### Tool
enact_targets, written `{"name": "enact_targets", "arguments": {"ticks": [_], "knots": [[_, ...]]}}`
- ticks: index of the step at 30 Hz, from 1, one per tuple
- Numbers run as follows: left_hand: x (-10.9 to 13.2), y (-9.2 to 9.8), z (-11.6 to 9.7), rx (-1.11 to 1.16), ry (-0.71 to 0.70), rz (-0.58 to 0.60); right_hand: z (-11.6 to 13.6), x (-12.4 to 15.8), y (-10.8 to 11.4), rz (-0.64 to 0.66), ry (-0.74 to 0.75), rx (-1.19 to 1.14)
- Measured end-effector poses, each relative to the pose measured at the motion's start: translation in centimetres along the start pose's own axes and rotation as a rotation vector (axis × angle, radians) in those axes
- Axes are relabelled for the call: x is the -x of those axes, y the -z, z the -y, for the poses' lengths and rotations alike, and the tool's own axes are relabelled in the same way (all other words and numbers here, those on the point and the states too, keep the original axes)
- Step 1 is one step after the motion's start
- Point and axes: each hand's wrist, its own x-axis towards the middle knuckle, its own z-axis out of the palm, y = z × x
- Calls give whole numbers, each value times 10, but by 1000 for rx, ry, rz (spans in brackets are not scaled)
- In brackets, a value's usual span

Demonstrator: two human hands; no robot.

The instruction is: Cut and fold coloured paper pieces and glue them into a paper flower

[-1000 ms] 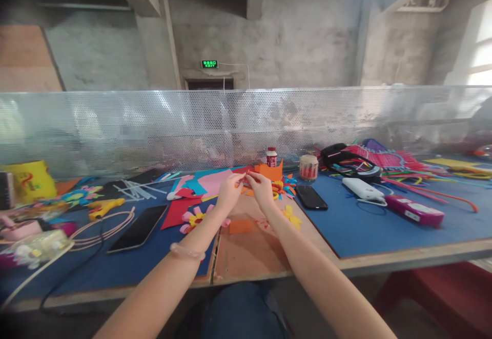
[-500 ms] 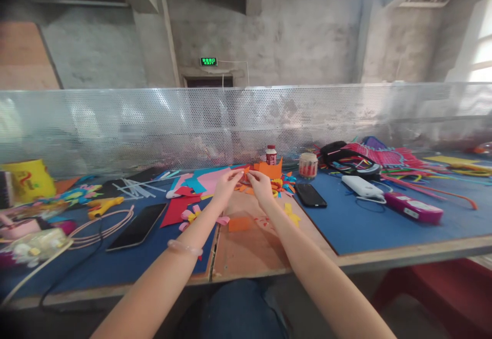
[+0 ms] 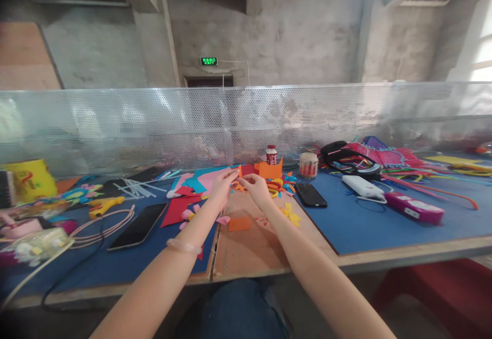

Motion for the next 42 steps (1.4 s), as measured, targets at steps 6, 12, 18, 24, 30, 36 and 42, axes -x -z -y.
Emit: {"name": "enact_targets", "arguments": {"ticks": [6,12,18,24,30,36,42], "knots": [[-1,0,1,44,22,4,2,2,0,-22,34,88],[1,-1,-2,90,49,-16,10,4,-1,-26,83,153],[2,-2,-4,105,64,-27,10,4,-3,-31,100,166],[1,-1,-2,106,51,-8,10,6,-3,-18,63,90],[4,-1,-2,91,40,63,4,4,-2,-53,21,2],[0,1,3,76,32,61,4,5,-3,-37,-9,-85],[-2,2,6,63,30,43,3,5,-3,-11,-47,-151]]}}
